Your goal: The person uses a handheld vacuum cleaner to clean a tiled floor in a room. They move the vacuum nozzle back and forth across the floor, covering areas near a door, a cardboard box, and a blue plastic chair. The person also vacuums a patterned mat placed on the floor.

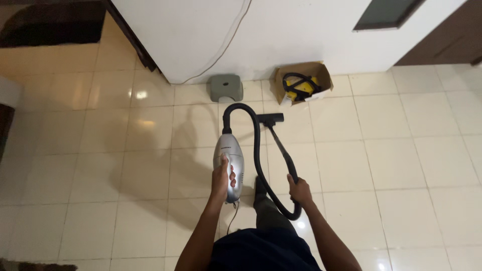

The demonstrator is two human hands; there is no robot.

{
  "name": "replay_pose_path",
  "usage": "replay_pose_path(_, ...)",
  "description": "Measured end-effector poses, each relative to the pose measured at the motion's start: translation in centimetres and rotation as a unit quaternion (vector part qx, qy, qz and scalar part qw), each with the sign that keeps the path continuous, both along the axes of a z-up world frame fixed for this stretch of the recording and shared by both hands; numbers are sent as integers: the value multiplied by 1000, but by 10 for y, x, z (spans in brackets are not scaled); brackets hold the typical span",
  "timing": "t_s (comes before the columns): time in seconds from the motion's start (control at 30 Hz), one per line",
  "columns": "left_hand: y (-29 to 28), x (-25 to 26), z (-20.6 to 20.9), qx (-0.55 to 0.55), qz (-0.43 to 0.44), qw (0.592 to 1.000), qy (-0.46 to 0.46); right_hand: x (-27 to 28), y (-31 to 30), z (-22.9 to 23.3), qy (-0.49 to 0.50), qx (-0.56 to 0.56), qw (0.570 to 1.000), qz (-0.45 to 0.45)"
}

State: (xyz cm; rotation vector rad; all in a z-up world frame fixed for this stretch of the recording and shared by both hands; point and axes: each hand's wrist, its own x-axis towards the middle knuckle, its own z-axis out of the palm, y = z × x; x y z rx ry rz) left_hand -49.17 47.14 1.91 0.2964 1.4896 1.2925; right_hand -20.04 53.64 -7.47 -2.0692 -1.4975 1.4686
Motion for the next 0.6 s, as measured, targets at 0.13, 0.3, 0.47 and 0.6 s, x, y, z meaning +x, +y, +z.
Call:
replay_pose_path(0.13,49,4,17,14,-6,1000,14,-39,82,7,55,11,998,-23)
replay_pose_path(0.3,114,3,32,-4,14,999,31,-65,151,36,60,6,998,2)
replay_pose_path(0.47,173,-11,31,-3,37,999,25,-53,172,54,-40,3,998,49)
replay_pose_path(0.6,204,-15,19,13,52,998,26,-53,191,34,-63,-8,998,31)
